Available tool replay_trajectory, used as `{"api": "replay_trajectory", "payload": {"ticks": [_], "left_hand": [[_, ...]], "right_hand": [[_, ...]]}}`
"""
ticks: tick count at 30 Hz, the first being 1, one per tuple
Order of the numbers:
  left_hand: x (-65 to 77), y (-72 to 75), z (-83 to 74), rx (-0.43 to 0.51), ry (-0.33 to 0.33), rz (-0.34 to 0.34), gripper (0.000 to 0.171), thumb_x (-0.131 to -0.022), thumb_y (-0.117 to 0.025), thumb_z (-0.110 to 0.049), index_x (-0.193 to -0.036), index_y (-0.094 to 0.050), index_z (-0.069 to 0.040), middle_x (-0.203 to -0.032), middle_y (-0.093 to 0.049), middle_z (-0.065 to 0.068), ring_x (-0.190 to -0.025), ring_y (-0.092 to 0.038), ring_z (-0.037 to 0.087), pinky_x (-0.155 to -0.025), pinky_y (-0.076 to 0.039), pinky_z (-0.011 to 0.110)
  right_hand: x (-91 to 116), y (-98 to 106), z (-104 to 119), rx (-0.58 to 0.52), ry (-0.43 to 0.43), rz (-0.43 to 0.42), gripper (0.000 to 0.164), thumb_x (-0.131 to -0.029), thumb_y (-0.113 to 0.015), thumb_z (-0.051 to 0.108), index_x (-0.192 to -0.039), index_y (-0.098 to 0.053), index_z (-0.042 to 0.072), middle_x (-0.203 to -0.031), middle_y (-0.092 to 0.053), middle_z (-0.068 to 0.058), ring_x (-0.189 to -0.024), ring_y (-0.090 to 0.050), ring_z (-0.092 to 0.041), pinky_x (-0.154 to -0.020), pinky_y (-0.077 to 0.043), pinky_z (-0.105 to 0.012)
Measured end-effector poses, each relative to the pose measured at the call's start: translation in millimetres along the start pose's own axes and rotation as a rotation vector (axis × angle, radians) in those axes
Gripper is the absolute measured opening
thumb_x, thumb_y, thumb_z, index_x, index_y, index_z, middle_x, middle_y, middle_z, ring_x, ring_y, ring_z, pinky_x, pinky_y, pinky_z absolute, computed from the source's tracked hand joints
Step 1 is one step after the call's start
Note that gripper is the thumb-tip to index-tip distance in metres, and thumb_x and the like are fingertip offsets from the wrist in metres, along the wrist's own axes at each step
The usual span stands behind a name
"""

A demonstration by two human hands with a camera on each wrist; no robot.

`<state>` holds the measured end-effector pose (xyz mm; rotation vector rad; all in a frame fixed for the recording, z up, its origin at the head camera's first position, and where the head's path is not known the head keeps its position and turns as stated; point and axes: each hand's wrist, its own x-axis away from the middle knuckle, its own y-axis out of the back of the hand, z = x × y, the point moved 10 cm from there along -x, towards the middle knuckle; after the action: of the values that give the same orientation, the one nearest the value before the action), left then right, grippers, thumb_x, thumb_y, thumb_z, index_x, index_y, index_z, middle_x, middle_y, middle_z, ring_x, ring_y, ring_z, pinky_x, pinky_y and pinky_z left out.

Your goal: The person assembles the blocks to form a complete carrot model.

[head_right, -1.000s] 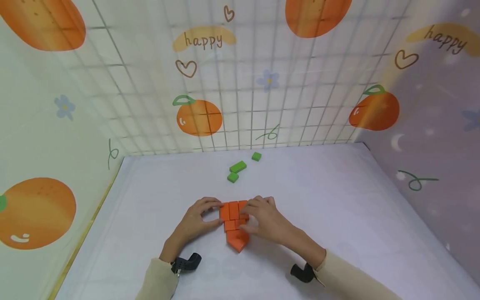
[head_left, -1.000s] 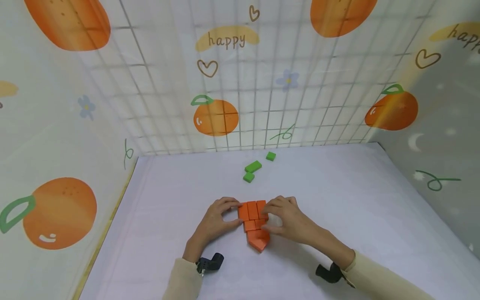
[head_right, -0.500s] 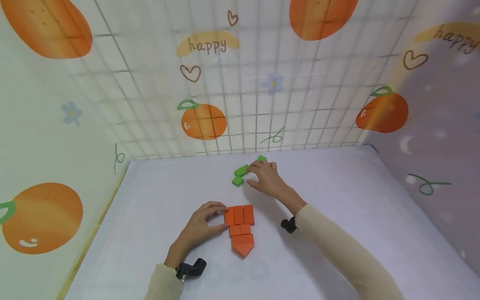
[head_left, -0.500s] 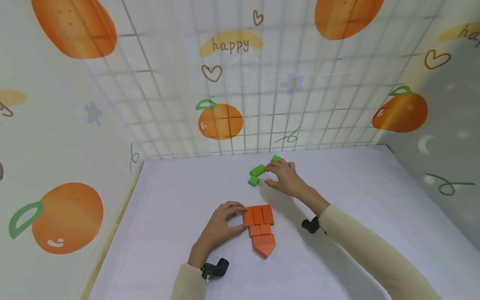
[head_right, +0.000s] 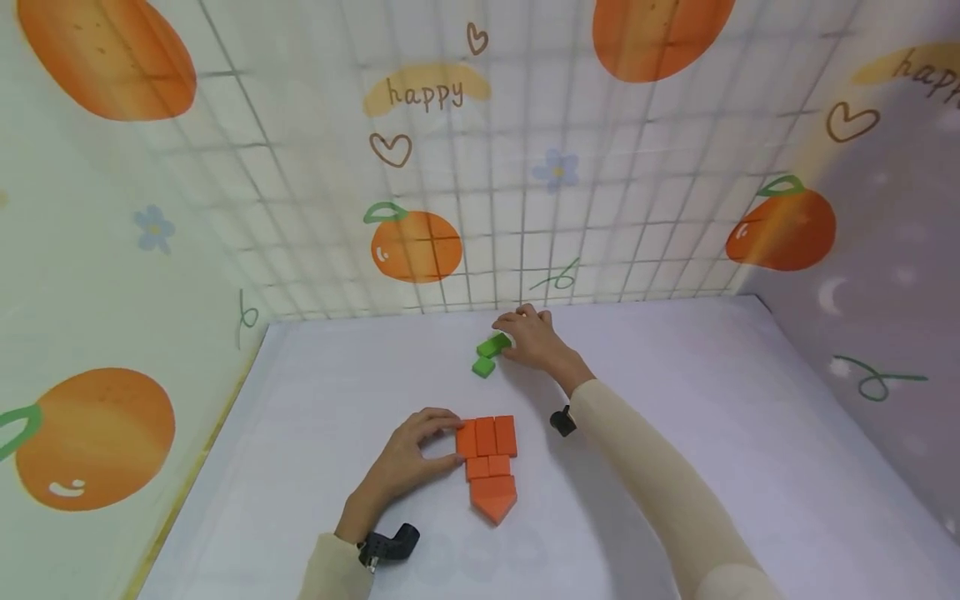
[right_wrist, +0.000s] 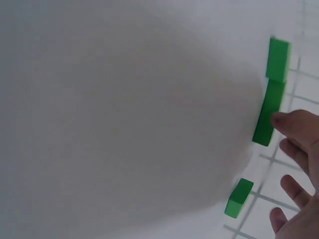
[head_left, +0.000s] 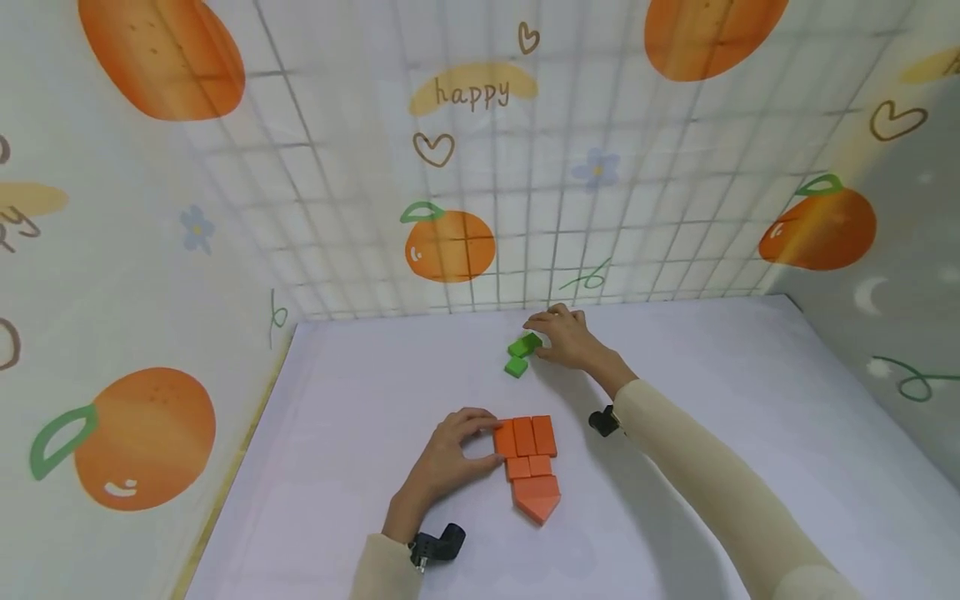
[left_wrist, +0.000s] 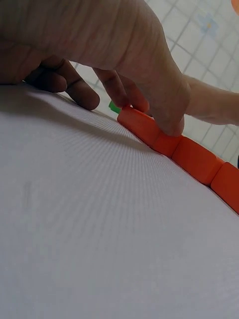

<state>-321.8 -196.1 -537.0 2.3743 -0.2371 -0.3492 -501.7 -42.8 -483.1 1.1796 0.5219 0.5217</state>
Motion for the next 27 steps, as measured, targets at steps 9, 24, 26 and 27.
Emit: {"api": "replay_trajectory", "payload": {"ticks": [9,24,26,27], "left_hand": [[0.3,-3.8,-1.0,-0.017,-0.008,0.012,0.047,-0.084,-0.078,-0.047,-0.128,-0.068,-0.031,-0.131,-0.053,-0.021,-0.123,-0.047,0.009,-0.104,-0.041,0.045],[-2.2,2.2,-2.8,-0.030,-0.011,0.009,0.046,-0.085,-0.079,-0.044,-0.127,-0.068,-0.030,-0.131,-0.054,-0.018,-0.124,-0.047,0.010,-0.105,-0.040,0.046],[-2.0,1.2,-2.9,-0.027,-0.005,0.013,0.046,-0.085,-0.078,-0.044,-0.128,-0.068,-0.029,-0.132,-0.054,-0.018,-0.124,-0.047,0.011,-0.105,-0.040,0.046],[-1.9,0.5,-2.9,-0.025,-0.001,0.015,0.046,-0.085,-0.078,-0.044,-0.127,-0.068,-0.030,-0.132,-0.054,-0.017,-0.124,-0.047,0.011,-0.105,-0.040,0.046]], "right_hand": [[2.5,-3.7,-10.2,0.030,0.012,-0.004,0.025,-0.088,-0.077,0.018,-0.112,-0.074,0.011,-0.116,-0.069,-0.004,-0.115,-0.047,-0.028,-0.089,-0.031,-0.050],[54.2,26.6,20.6,-0.069,0.112,-0.102,0.020,-0.084,-0.082,0.023,-0.102,-0.076,0.016,-0.108,-0.071,0.001,-0.109,-0.049,-0.025,-0.086,-0.031,-0.048],[61.0,24.7,28.1,-0.068,0.131,-0.102,0.021,-0.084,-0.082,0.023,-0.102,-0.076,0.016,-0.108,-0.071,0.001,-0.108,-0.049,-0.024,-0.086,-0.032,-0.048],[64.2,23.4,31.6,-0.061,0.139,-0.101,0.021,-0.083,-0.083,0.023,-0.102,-0.076,0.016,-0.108,-0.071,0.001,-0.108,-0.049,-0.024,-0.086,-0.032,-0.048]]}}
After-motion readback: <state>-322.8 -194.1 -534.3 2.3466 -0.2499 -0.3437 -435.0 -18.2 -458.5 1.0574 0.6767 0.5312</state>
